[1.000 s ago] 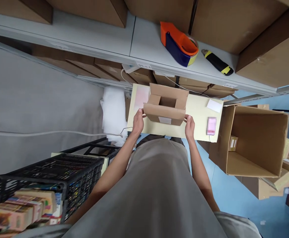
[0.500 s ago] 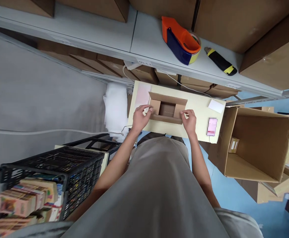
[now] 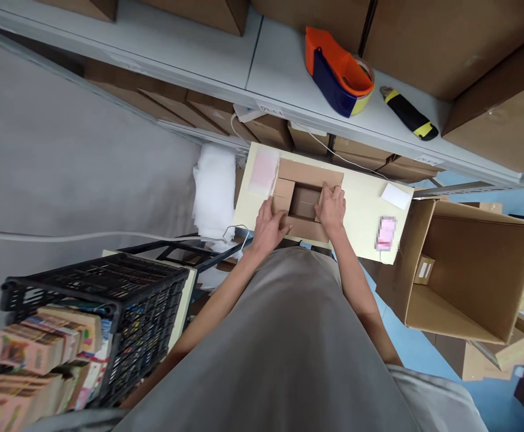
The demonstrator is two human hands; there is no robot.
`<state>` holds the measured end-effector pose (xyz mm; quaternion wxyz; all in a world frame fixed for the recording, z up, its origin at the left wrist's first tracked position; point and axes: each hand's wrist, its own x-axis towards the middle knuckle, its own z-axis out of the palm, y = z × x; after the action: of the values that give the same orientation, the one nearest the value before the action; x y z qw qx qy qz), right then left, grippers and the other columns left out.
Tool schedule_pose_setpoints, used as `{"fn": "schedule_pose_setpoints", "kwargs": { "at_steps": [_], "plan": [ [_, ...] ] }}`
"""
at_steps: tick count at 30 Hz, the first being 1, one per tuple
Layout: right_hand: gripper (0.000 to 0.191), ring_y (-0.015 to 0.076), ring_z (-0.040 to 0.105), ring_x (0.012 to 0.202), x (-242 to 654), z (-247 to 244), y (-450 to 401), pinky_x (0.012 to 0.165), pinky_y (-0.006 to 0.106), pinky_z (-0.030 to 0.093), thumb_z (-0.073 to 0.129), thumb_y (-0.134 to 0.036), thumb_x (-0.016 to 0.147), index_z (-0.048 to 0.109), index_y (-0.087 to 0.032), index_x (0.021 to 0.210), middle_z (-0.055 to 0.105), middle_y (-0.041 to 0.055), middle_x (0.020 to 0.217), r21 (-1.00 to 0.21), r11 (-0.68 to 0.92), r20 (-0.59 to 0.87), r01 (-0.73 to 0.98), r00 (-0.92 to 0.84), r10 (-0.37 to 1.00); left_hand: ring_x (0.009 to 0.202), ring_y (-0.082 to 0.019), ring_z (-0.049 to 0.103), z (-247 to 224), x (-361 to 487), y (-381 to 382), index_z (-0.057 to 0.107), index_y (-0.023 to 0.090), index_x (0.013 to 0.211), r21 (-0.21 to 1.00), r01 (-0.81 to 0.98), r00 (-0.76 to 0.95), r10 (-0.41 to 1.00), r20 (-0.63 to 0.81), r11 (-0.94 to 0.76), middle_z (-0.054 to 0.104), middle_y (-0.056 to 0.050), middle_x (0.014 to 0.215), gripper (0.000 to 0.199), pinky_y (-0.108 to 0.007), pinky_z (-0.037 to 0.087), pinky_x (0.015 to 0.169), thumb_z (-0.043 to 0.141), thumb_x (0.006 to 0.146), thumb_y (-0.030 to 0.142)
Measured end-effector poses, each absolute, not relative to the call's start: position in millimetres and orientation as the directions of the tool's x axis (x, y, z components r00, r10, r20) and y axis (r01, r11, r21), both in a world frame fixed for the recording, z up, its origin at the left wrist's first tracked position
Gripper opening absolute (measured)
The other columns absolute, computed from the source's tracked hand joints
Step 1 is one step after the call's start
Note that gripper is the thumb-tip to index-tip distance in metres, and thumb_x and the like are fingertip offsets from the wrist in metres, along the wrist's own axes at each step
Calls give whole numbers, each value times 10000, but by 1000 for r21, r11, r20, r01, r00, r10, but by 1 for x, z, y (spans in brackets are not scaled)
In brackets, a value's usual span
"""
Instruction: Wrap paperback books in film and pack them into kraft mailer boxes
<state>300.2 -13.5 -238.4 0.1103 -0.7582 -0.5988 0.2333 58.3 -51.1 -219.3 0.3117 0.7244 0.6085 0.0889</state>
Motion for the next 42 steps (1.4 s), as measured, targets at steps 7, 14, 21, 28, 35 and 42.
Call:
{"fn": "schedule_pose_setpoints", "kwargs": {
  "at_steps": [7,14,21,28,35,42],
  "plan": [
    [630,399,599,1321,308,-226,-34,1146,611,579,601,-289,976,603,-174,1596,611,225,1425,-550,-239,-110,800,215,971,1780,-440,267,-238,73,-36,641,226,1581,670,742,218,954,-207,-24,286,-196,1904,610,-689,348,1404,757,982,243],
    [610,334,720,1195,359,-209,-80,1022,543,647,477,-414,1075,567,-189,1635,648,211,1446,-561,-343,-82,754,362,929,1649,-407,507,-236,59,-25,553,213,1649,731,670,40,977,-208,128,447,-214,1792,678,-562,472,1362,751,1011,327],
    [547,386,584,1463,333,-224,-93,1191,615,541,521,-452,1058,635,-221,1540,533,237,1626,-526,-380,-50,761,418,907,1687,-581,349,-246,79,-11,373,117,1758,655,752,145,952,-271,72,205,-330,1881,1119,-732,424,1329,954,809,236],
    [541,428,513,1512,323,-227,-92,1240,691,479,566,-453,1050,623,-196,1523,487,272,1641,-433,-485,-93,760,498,862,1374,-355,686,-259,29,-8,463,172,1689,796,540,-37,953,-302,273,627,-216,1500,819,-509,624,1161,700,905,183],
    [566,456,524,1535,318,-213,-88,1261,714,476,595,-535,1055,644,-192,1503,511,270,1632,-408,-521,-59,750,548,835,1283,-307,748,-280,-12,9,601,214,1557,809,271,-118,852,-511,522,699,-181,1490,703,-481,643,1105,713,863,197],
    [528,390,572,1545,213,-152,-33,1310,675,482,582,-559,1120,656,-236,1531,614,210,1575,-586,-300,10,753,377,926,1337,-318,753,-294,-32,40,719,217,1345,831,37,-30,832,-554,555,764,-165,1441,424,-488,622,1138,761,969,407]
  ]
}}
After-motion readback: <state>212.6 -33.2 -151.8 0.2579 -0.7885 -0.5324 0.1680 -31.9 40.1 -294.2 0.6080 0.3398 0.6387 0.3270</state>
